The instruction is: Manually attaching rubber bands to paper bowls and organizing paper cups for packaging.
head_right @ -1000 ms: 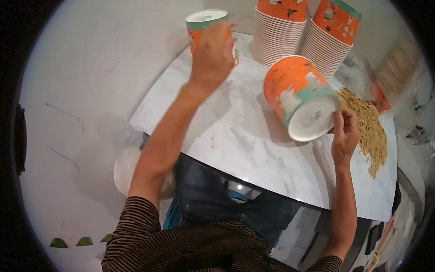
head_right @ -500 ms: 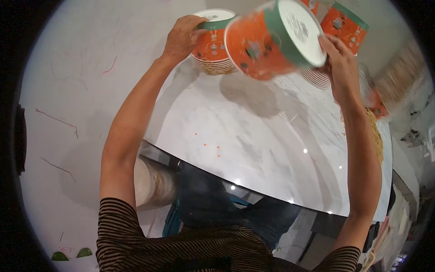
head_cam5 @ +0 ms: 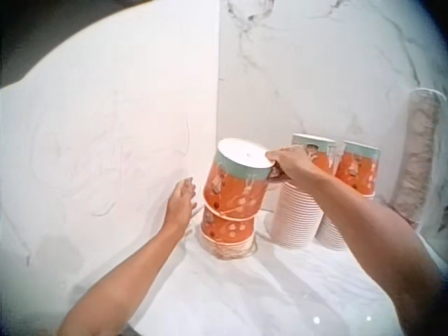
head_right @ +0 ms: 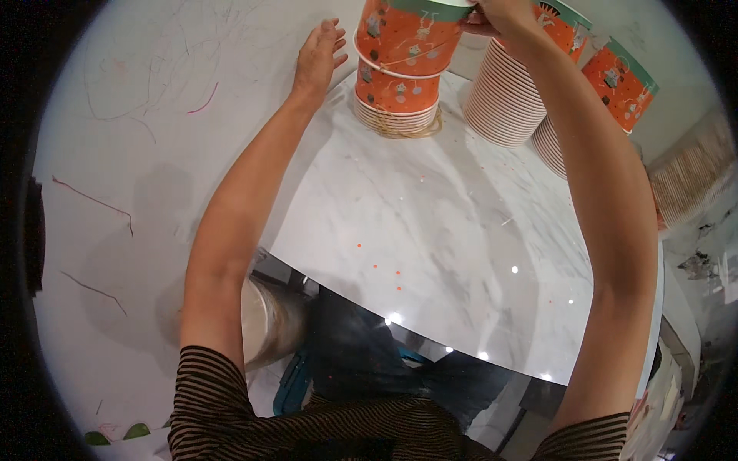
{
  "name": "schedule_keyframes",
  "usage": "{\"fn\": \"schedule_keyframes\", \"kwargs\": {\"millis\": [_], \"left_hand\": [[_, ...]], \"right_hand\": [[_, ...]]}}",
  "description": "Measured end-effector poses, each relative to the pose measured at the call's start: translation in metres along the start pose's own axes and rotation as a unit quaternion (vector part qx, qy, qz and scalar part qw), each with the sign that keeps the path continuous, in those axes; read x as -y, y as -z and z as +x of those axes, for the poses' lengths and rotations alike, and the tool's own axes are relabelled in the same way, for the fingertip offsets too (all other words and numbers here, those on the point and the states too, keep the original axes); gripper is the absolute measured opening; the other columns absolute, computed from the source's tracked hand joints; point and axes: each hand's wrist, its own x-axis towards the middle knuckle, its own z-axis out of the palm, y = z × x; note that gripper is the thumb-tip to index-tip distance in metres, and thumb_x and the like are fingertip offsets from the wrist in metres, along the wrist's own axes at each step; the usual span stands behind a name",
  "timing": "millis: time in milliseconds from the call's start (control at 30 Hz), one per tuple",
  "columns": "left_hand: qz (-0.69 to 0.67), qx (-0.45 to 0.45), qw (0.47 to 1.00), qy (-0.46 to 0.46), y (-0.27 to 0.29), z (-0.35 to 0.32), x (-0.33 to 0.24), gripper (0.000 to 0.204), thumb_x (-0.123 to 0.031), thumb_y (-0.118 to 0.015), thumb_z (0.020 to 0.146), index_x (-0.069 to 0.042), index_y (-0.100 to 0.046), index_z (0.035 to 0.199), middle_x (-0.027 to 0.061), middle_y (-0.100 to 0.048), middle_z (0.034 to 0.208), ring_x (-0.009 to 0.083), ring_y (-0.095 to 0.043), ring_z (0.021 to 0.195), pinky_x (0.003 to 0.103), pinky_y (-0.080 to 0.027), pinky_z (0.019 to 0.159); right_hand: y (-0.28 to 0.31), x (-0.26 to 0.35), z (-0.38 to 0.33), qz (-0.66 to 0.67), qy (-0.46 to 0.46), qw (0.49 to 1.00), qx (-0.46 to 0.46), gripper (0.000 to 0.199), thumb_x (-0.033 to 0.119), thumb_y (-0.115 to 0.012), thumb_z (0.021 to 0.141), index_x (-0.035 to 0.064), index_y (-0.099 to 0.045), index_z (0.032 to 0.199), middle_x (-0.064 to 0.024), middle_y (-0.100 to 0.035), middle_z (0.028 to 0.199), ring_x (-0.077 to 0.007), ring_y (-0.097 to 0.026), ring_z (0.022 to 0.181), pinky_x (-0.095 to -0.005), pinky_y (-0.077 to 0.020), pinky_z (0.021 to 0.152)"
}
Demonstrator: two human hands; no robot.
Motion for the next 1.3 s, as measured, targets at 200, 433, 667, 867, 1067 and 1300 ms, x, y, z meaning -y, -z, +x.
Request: {"fn": "schedule_keyframes", "kwargs": {"millis": [200, 433, 667, 867, 1067, 1300], "left_hand": [[-0.029, 0.078, 0.996, 0.010, -0.006, 0.001, 0.033, 0.072, -0.063, -0.042, 0.107, -0.007, -0.049, 0.152, 0.0103, -0.055, 0.149, 0.0233, -0.051, 0.139, 0.042, -0.044, 0.111], [0.037, 0.011, 0.999, 0.015, -0.018, -0.017, 0.045, 0.062, -0.053, -0.057, 0.106, -0.002, -0.058, 0.141, 0.0085, -0.066, 0.131, 0.0188, -0.059, 0.121, 0.033, -0.047, 0.104], [0.025, 0.016, 0.999, 0.027, -0.021, -0.028, 0.049, 0.062, -0.047, -0.061, 0.103, 0.006, -0.058, 0.135, 0.0191, -0.068, 0.128, 0.0262, -0.065, 0.119, 0.035, -0.050, 0.103], [0.033, -0.003, 0.999, 0.029, -0.019, -0.034, 0.060, 0.050, -0.036, -0.059, 0.104, 0.007, -0.062, 0.129, 0.0189, -0.070, 0.123, 0.0257, -0.066, 0.115, 0.037, -0.050, 0.101], [0.078, 0.004, 0.997, 0.026, -0.014, -0.036, 0.071, 0.037, -0.021, -0.053, 0.107, 0.004, -0.062, 0.133, 0.0143, -0.068, 0.129, 0.0211, -0.062, 0.119, 0.035, -0.048, 0.105], [0.161, -0.044, 0.986, -0.018, -0.018, -0.044, 0.074, 0.035, -0.012, -0.053, 0.100, 0.005, -0.061, 0.129, 0.0223, -0.069, 0.127, 0.0330, -0.067, 0.118, 0.041, -0.051, 0.102]], "right_hand": [[-0.025, -0.015, 0.016, -0.074, -0.023, 0.997, 0.008, 0.017, 0.014, -0.071, 0.094, -0.0015, -0.070, 0.087, -0.0092, -0.065, 0.074, -0.0207, -0.066, 0.061, -0.0387, -0.0658, 0.057], [-0.028, -0.022, 0.018, -0.115, -0.064, 0.991, -0.012, 0.020, 0.016, -0.071, 0.095, -0.0014, -0.070, 0.085, -0.0086, -0.066, 0.074, -0.0203, -0.067, 0.064, -0.0359, -0.0663, 0.062], [-0.030, -0.029, 0.015, -0.133, -0.080, 0.988, -0.025, 0.022, 0.015, -0.072, 0.094, -0.0022, -0.070, 0.081, -0.0111, -0.067, 0.072, -0.0217, -0.070, 0.062, -0.0339, -0.0657, 0.059], [-0.032, -0.040, 0.009, -0.134, -0.103, 0.986, -0.008, 0.023, 0.012, -0.072, 0.094, -0.0050, -0.071, 0.079, -0.0140, -0.068, 0.069, -0.0234, -0.071, 0.061, -0.0335, -0.0649, 0.056], [-0.033, -0.050, 0.006, -0.113, -0.096, 0.989, 0.008, 0.024, 0.012, -0.071, 0.095, -0.0061, -0.071, 0.080, -0.0142, -0.067, 0.069, -0.0230, -0.070, 0.059, -0.0330, -0.0648, 0.056], [-0.031, -0.064, 0.013, -0.094, -0.086, 0.992, -0.010, 0.026, 0.012, -0.072, 0.093, -0.0086, -0.068, 0.078, -0.0139, -0.066, 0.068, -0.0232, -0.068, 0.056, -0.0351, -0.0636, 0.052]]}}
